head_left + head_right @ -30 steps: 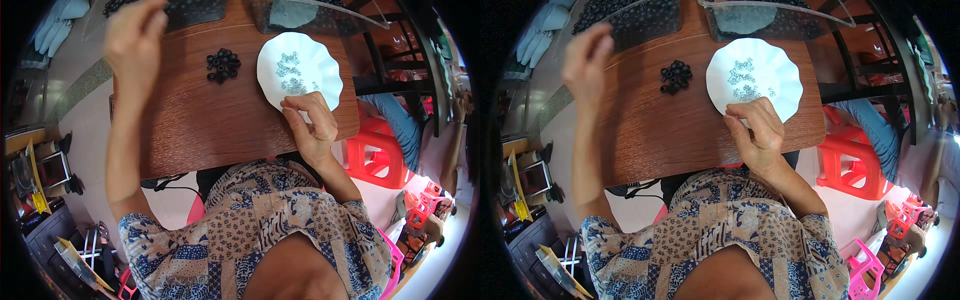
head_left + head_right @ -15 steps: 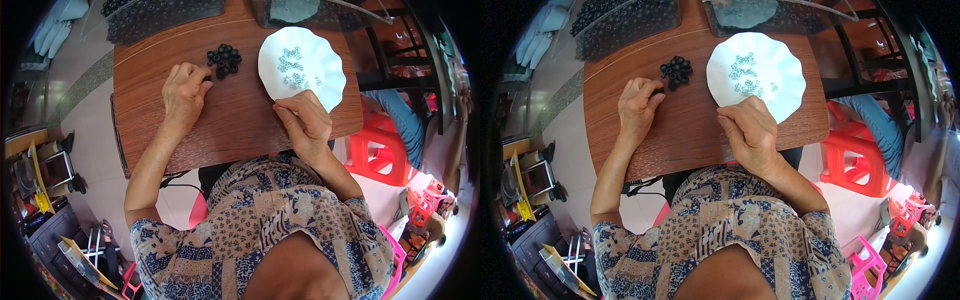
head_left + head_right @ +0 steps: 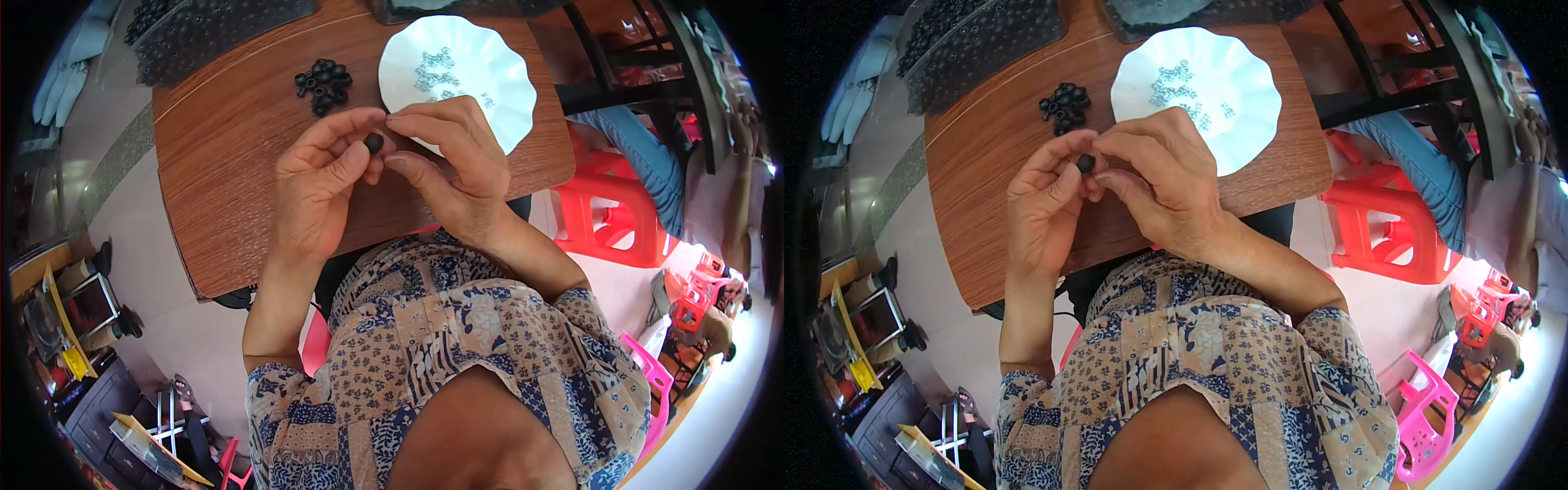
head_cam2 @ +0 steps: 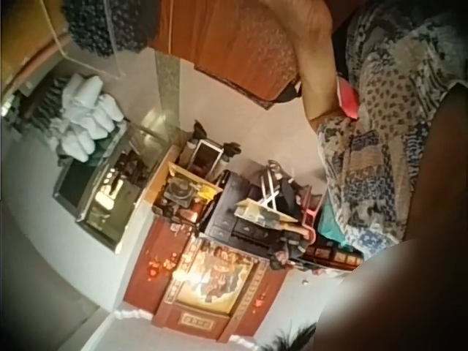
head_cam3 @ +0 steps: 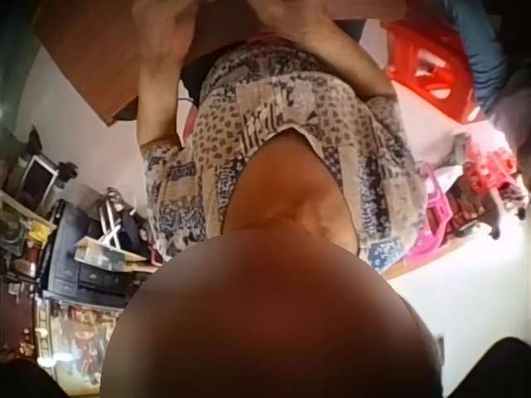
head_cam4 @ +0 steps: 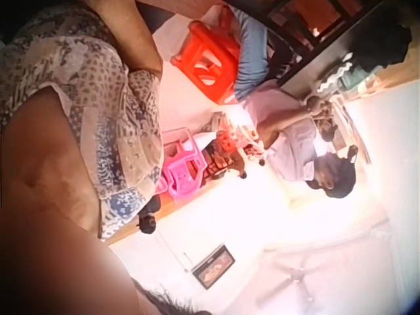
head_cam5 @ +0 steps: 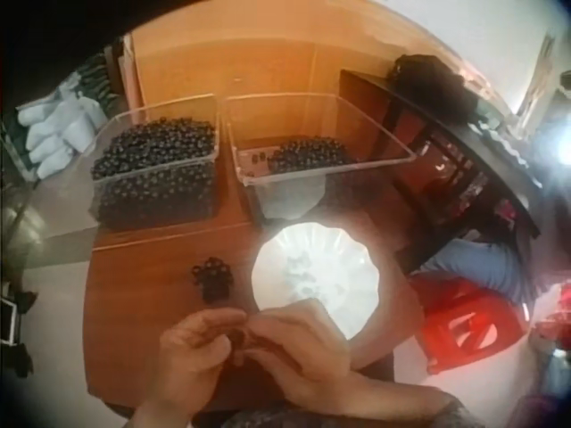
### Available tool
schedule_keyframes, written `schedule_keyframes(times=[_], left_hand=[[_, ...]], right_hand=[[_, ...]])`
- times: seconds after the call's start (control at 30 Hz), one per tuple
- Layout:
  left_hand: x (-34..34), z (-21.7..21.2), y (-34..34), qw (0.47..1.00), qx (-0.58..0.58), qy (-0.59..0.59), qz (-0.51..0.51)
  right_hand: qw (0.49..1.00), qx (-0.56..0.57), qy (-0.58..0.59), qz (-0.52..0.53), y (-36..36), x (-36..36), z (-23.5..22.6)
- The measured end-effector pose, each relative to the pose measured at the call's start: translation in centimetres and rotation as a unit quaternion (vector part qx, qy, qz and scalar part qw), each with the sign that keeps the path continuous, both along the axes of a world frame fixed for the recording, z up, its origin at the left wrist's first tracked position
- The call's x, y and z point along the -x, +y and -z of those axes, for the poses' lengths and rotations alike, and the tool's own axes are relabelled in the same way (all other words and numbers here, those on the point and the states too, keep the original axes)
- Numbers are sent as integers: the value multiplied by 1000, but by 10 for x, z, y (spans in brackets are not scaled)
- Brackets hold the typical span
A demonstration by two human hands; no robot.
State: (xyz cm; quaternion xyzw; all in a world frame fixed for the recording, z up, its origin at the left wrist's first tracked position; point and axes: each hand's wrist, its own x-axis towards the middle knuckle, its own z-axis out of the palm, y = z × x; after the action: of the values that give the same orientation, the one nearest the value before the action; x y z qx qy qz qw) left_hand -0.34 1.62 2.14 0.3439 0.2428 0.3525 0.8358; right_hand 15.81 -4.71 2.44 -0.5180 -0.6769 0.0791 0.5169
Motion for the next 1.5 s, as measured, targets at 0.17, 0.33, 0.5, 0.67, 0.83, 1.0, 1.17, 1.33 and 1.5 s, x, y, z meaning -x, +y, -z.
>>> schedule_keyframes(times=[0.17, 0.33, 0.5, 0.67, 0.83, 1.0, 1.17, 1.33, 1.5], left_hand=[[-12, 6, -8, 999, 38, -14, -28], [-17, 5, -15, 996, -31, 20, -77], [-19, -2, -15, 993, -73, 61, -70], [-21, 8, -13, 999, 32, 5, -17], [-21, 15, -24, 993, 109, -36, 22], [-25, 13, -32, 990, 134, -26, -14], [-18, 27, -27, 996, 83, -16, -6], [-16, 41, -23, 997, 59, -34, 19], [-16, 44, -23, 995, 76, -50, 30]], right_hand=[[999, 13, -31, 17, -4, -1, 0], [999, 30, 26, 20, -7, 0, 3], [1000, 6, -1, 3, -6, -6, 3], [994, -78, -66, 39, -7, -7, 4], [987, -106, -95, 78, -13, 0, 17], [979, -106, -150, 90, -23, 7, 22], [988, -76, -112, 68, -25, -3, 16], [962, -2, -186, 201, -20, -70, 16], [925, 111, -261, 254, -14, -95, 22]])
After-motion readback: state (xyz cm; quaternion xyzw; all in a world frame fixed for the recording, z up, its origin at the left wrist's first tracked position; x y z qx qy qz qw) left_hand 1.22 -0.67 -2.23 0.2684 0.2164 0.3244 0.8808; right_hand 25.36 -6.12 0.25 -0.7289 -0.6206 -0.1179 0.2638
